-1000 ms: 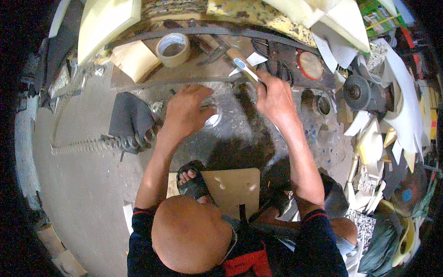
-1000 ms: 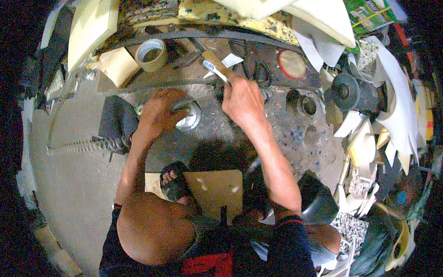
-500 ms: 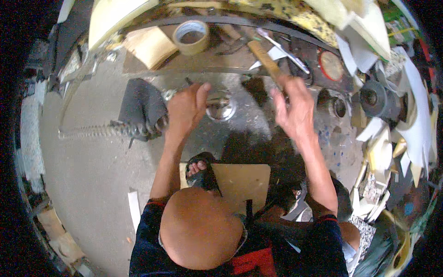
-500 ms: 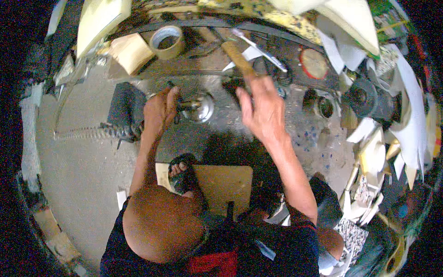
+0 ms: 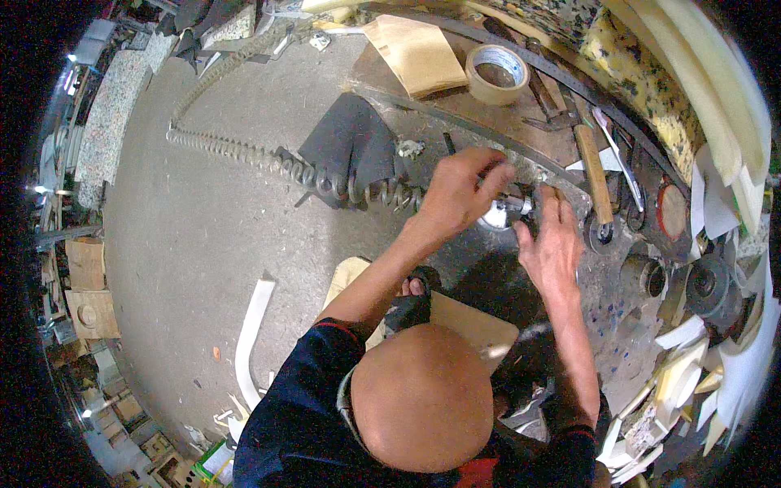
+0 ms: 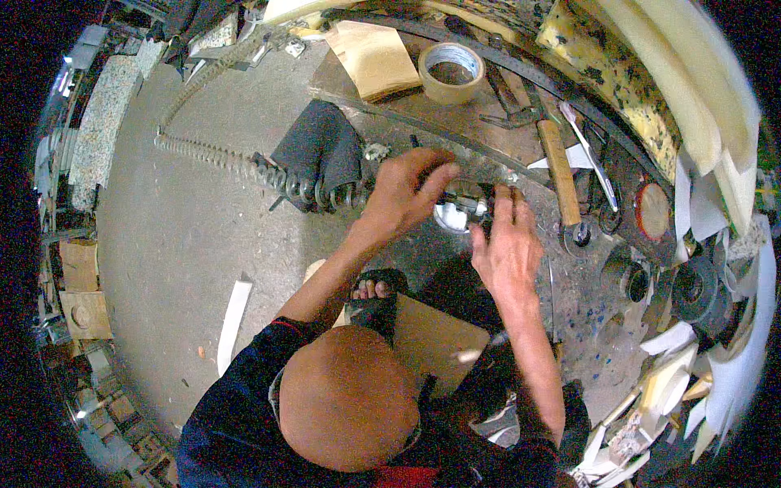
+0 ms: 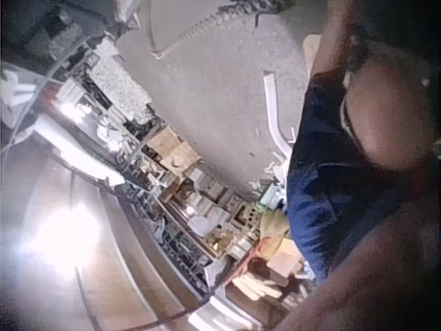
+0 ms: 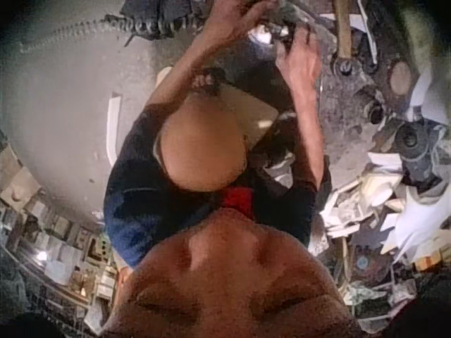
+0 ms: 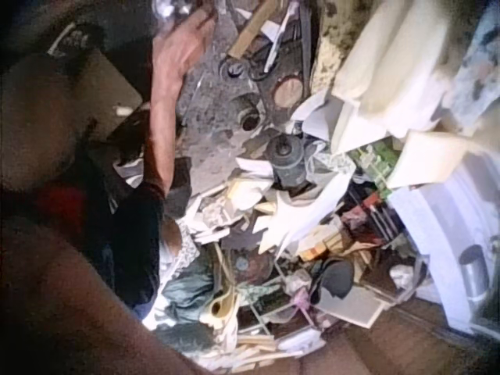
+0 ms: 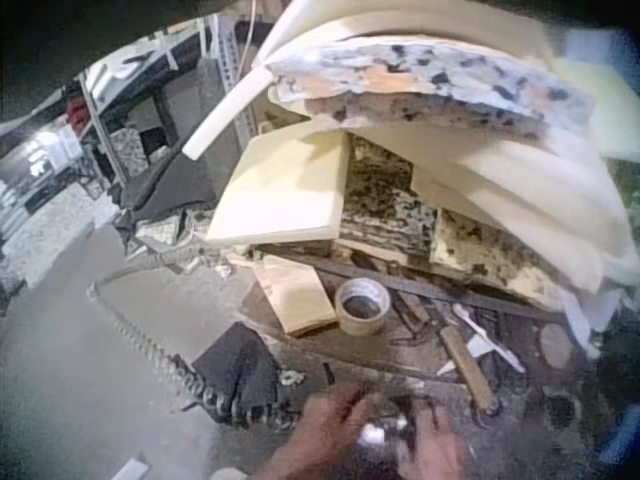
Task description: The person walks through a cluttered workshop and then uses a small stick to clean the nozzle of a spray gun. They then wipe the spray gun with a dark cloth and place it on the workbench.
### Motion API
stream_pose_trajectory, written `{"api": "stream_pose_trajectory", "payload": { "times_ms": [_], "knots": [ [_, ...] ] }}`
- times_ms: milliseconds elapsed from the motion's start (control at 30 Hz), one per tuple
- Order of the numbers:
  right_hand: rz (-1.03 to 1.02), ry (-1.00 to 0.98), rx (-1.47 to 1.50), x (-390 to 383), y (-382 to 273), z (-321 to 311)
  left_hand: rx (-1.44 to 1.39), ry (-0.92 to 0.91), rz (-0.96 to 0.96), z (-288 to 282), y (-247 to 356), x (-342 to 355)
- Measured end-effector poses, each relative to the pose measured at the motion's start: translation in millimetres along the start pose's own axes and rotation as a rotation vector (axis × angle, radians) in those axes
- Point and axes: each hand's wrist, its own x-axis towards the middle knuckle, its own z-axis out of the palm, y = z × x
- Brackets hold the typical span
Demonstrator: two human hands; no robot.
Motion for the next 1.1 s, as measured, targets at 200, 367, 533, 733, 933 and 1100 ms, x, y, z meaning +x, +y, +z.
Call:
{"api": "stream_pose_trajectory", "payload": {
  "times_ms": [200,367,533,733,933,1100],
  "knots": [
    [0.021,0.020,0.010,-22.6,11.9,-11.6,-0.148,0.115,-0.159,-26.2,-23.5,1.2],
    [0.020,-0.325,-0.145,-58.9,36.3,-5.6,0.173,0.033,-0.032,-26.0,-29.2,-0.7],
    [0.031,-0.642,-0.042,-90.0,50.3,5.8,0.195,0.409,-0.337,-75.9,-77.6,9.4],
    [0.033,-0.774,0.050,-102.9,43.7,23.8,0.669,0.625,-0.673,-149.5,-192.4,-14.5],
    [-0.059,-0.596,0.278,-90.4,27.4,32.0,-0.443,0.735,-0.447,-159.8,-206.8,-7.5],
    [-0.147,-0.373,0.553,-72.2,4.5,21.7,-0.139,0.918,-0.104,-199.1,-125.9,-12.1]
  ]
}}
